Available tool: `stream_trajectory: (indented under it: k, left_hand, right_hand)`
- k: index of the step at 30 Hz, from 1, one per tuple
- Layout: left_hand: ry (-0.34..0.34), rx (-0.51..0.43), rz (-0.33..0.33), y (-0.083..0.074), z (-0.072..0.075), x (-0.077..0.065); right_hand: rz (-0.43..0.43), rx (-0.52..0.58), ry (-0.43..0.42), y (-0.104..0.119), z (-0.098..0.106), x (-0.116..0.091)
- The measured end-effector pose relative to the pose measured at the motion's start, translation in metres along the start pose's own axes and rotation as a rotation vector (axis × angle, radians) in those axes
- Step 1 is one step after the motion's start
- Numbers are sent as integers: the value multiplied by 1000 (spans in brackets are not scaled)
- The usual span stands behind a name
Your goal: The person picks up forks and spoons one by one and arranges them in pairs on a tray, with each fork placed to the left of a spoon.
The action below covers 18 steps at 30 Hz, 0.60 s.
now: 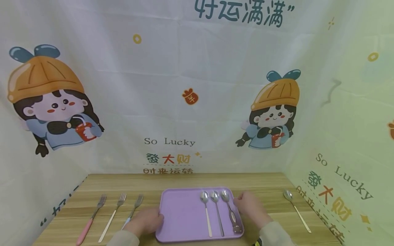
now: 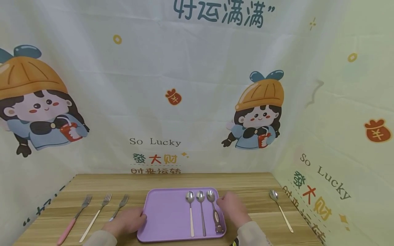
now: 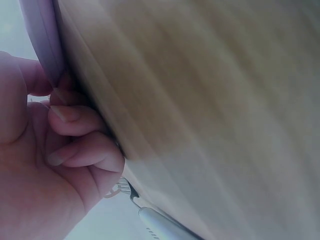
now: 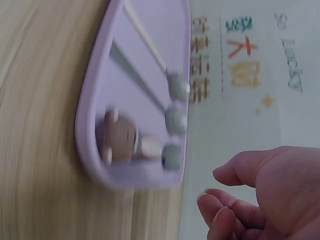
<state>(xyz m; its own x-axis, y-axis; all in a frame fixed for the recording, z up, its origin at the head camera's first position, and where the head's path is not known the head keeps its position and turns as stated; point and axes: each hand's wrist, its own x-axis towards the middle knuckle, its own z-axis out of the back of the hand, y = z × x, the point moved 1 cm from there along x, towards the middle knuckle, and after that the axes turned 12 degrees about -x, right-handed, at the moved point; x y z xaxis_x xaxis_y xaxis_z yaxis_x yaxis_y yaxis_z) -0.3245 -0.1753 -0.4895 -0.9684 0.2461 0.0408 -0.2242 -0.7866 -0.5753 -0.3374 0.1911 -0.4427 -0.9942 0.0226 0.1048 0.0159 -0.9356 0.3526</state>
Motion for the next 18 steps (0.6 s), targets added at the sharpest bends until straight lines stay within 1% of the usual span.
stream_trajectory:
  k: [4,8,10,13,16,18]
  left_hand:
    - [3,2,7,0,0,0]
    - [3,3,3,1,0,1]
    - [2,4,-2,2,-1,1]
    - [7,3,-2,2,-1,1]
    - [10,5,-4,2,-2,1]
    - [12,6,4,1,-1,1]
  right_hand:
    - [-21,-39,-13,-35,12,5]
    - [-48,-61,1,-72,23,8]
    - [-65,-95,6,-91,29,8]
    - [-126,-119,41,-117,38,5]
    - [-166,-126,69,-139,45,3]
    - [-165,-135,69,-150,48,2]
